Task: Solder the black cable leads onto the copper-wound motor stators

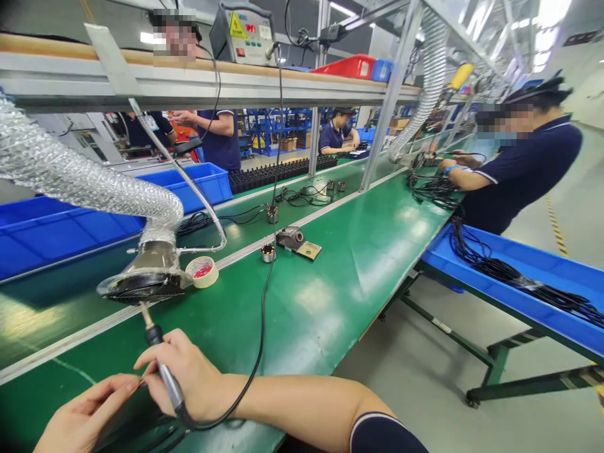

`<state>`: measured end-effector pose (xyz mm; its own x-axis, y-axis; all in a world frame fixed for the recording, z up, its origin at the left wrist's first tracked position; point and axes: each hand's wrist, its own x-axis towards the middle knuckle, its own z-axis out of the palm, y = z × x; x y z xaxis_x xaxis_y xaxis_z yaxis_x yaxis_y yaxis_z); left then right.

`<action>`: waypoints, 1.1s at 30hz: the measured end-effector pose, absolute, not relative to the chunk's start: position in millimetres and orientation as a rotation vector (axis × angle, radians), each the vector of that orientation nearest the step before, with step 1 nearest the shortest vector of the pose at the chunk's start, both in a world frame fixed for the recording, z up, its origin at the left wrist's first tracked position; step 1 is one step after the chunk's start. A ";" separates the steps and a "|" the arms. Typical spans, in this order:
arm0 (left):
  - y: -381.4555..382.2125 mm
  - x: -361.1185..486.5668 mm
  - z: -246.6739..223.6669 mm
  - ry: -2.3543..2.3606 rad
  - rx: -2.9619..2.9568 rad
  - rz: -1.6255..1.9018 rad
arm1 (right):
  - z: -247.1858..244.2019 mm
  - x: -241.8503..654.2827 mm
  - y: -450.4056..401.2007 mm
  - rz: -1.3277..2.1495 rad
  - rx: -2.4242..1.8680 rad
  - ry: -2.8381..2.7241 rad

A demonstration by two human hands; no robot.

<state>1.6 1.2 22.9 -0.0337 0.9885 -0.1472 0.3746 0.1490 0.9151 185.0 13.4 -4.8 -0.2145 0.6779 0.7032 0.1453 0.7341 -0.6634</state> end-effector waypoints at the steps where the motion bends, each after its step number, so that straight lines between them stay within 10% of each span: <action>1: -0.6 3.3 23.2 1.574 1.359 0.922 | -2.5 186.6 13.2 0.558 -0.666 -1.741; 33: 18.1 12.3 17.6 1.532 1.185 1.102 | 8.1 202.5 26.4 0.724 -0.835 -1.714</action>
<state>12.3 18.1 17.6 -0.1556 0.9805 -0.1203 0.1972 0.1502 0.9688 202.5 26.4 8.1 -0.2079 0.8162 0.5391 0.1828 0.5738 -0.7983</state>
